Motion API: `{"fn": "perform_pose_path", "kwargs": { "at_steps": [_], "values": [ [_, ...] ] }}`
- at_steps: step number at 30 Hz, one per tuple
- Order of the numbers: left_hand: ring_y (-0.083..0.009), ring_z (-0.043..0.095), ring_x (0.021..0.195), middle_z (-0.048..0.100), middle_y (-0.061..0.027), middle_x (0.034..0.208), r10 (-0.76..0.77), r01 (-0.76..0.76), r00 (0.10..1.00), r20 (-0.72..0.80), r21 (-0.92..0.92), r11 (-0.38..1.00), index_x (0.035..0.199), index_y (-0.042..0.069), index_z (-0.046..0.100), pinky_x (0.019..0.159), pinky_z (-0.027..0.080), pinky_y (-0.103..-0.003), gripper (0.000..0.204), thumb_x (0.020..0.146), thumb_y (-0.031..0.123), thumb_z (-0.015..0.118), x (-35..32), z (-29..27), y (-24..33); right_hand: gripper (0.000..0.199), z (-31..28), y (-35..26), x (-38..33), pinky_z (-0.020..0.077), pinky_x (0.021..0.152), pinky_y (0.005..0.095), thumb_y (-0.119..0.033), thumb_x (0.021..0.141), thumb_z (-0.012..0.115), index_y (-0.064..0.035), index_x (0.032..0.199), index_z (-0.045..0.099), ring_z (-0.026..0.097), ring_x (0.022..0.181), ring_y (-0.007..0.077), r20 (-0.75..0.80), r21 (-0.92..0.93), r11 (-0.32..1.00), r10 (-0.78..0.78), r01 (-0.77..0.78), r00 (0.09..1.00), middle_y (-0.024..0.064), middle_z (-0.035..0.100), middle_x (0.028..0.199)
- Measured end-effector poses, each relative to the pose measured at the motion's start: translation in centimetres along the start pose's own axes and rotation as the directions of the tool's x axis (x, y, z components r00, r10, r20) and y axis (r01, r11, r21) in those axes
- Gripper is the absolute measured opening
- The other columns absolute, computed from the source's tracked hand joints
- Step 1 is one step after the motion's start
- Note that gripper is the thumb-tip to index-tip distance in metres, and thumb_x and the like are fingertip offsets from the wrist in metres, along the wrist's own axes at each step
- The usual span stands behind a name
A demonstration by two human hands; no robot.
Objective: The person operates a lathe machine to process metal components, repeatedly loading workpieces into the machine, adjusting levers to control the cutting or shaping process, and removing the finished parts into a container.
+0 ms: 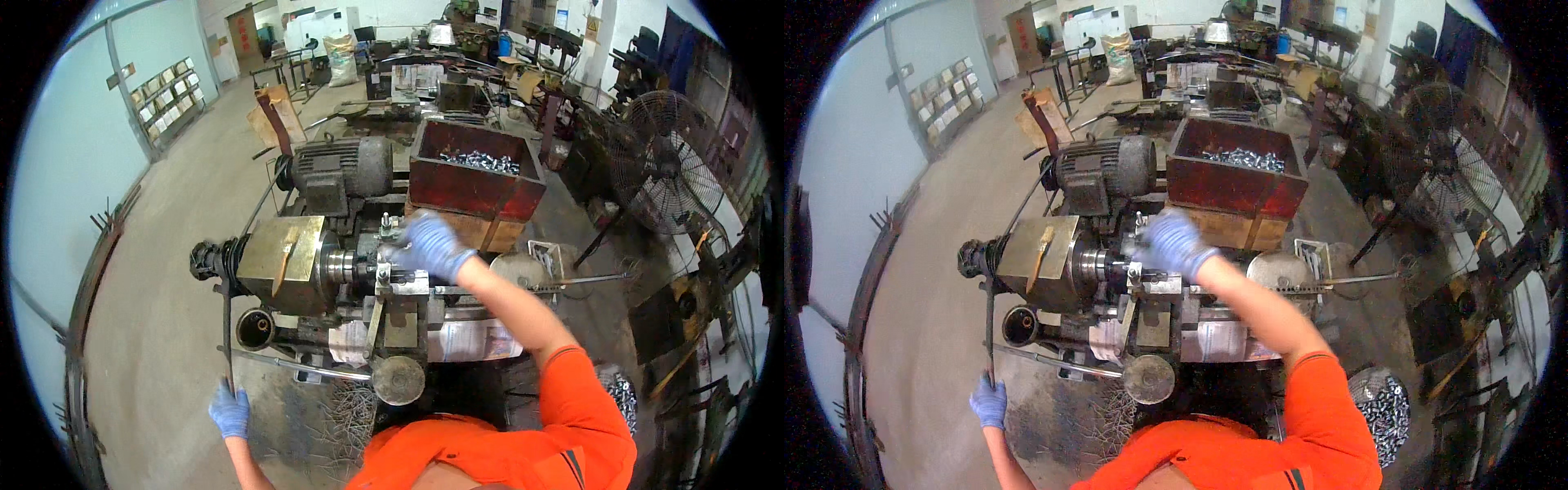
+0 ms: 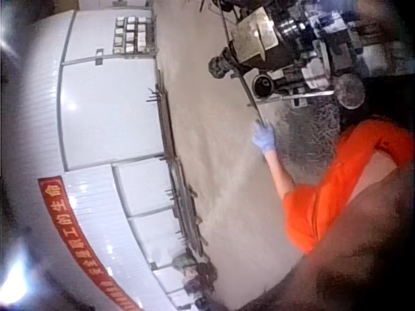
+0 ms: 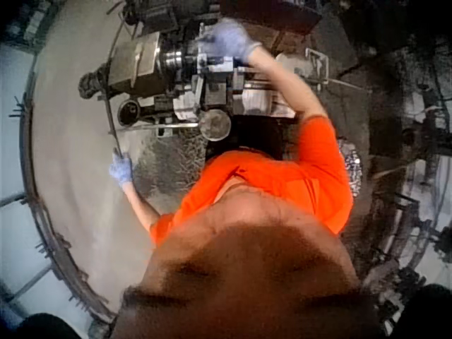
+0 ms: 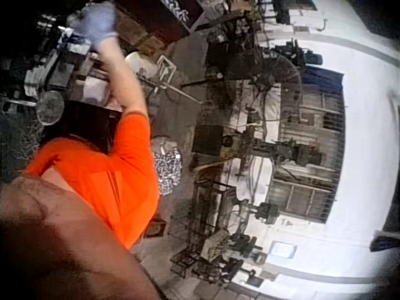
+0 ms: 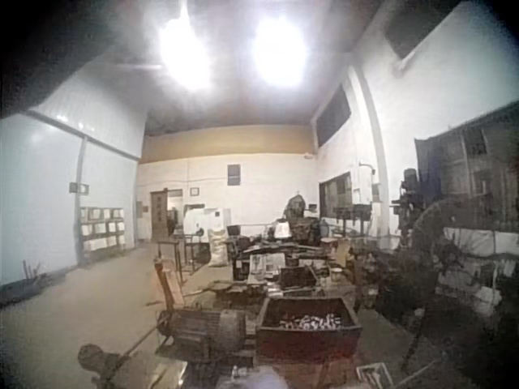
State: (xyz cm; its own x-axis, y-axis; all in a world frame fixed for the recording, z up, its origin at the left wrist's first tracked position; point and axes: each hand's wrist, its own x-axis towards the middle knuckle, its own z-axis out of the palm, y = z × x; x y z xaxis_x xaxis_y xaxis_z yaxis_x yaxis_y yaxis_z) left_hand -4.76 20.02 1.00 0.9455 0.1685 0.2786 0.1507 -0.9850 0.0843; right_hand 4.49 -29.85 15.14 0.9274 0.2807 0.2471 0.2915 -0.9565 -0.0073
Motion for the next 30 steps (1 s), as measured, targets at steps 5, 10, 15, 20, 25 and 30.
{"fn": "perform_pose_path", "kwargs": {
  "at_steps": [5, 10, 15, 20, 25, 30],
  "values": [
    [-0.0302, 0.062, 0.078, 0.064, -0.0139, 0.086, 0.101, -0.110, 0.993, -0.054, -0.223, 0.969, 0.112, 0.005, 0.056, 0.073, 0.046, -0.042, 0.040, 0.084, 0.033, 0.057, 3.4, -4.7, 6.5, 0.045, -3.5, 10.9, -0.2, 0.0463, 0.073, 0.0427, -0.052, 0.076, 0.051, -0.0107, 0.081, 0.069, 0.062, 0.083, 0.0306, -0.186, -0.178, 0.955, 0.203, -0.236, 0.961, 0.0158, 0.065, 0.085],
    [-0.0286, 0.063, 0.071, 0.065, -0.0121, 0.082, 0.176, -0.300, 0.942, -0.285, -0.485, 0.821, 0.122, 0.010, 0.053, 0.065, 0.049, -0.039, 0.047, 0.082, 0.035, 0.060, 8.1, -7.5, 16.3, 0.045, -3.4, 8.5, -3.0, 0.0373, 0.094, 0.0446, -0.043, 0.072, 0.063, -0.0084, 0.100, 0.064, 0.047, 0.110, 0.0372, -0.553, -0.063, 0.963, 0.185, -0.262, 0.812, 0.0199, 0.049, 0.124],
    [-0.0296, 0.063, 0.070, 0.063, -0.0128, 0.087, 0.360, -0.494, 0.842, -0.403, -0.305, 0.814, 0.118, 0.010, 0.055, 0.063, 0.049, -0.040, 0.045, 0.082, 0.036, 0.059, 11.2, -2.9, 19.8, 0.034, 2.4, 0.5, -10.7, 0.0371, 0.093, 0.0459, -0.036, 0.070, 0.069, -0.0123, 0.094, 0.066, 0.048, 0.109, 0.0369, -0.432, 0.268, 0.963, 0.141, -0.022, 0.891, 0.0180, 0.053, 0.118],
    [-0.0302, 0.062, 0.071, 0.063, -0.0132, 0.088, 0.377, -0.504, 0.847, -0.375, -0.339, 0.794, 0.115, 0.010, 0.056, 0.063, 0.049, -0.040, 0.040, 0.082, 0.030, 0.058, 10.5, -2.3, 20.1, 0.028, 7.6, -2.4, -18.6, 0.0409, 0.088, 0.0447, -0.033, 0.070, 0.071, -0.0105, 0.086, 0.068, 0.052, 0.100, 0.0372, -0.190, 0.416, 0.889, 0.294, -0.194, 0.937, 0.0176, 0.059, 0.105],
    [-0.0296, 0.064, 0.078, 0.064, -0.0151, 0.093, 0.363, -0.465, 0.878, -0.313, -0.379, 0.800, 0.115, 0.009, 0.058, 0.069, 0.050, -0.038, 0.035, 0.084, 0.026, 0.058, 10.0, -3.2, 20.1, 0.024, 7.6, -2.7, -19.9, 0.0421, 0.086, 0.0426, -0.029, 0.068, 0.073, -0.0084, 0.080, 0.069, 0.054, 0.096, 0.0340, -0.162, 0.487, 0.838, 0.362, -0.245, 0.918, 0.0157, 0.062, 0.098],
    [-0.0293, 0.062, 0.068, 0.064, -0.0126, 0.084, 0.332, -0.517, 0.803, -0.495, -0.302, 0.801, 0.108, 0.010, 0.062, 0.061, 0.049, -0.038, 0.028, 0.086, 0.026, 0.057, 11.4, -3.2, 18.6, 0.022, 6.6, -2.6, -19.4, 0.0435, 0.082, 0.0405, -0.025, 0.067, 0.074, -0.0079, 0.080, 0.069, 0.057, 0.090, 0.0315, -0.258, 0.507, 0.844, 0.341, -0.174, 0.904, 0.0123, 0.064, 0.090]
  ]
}}
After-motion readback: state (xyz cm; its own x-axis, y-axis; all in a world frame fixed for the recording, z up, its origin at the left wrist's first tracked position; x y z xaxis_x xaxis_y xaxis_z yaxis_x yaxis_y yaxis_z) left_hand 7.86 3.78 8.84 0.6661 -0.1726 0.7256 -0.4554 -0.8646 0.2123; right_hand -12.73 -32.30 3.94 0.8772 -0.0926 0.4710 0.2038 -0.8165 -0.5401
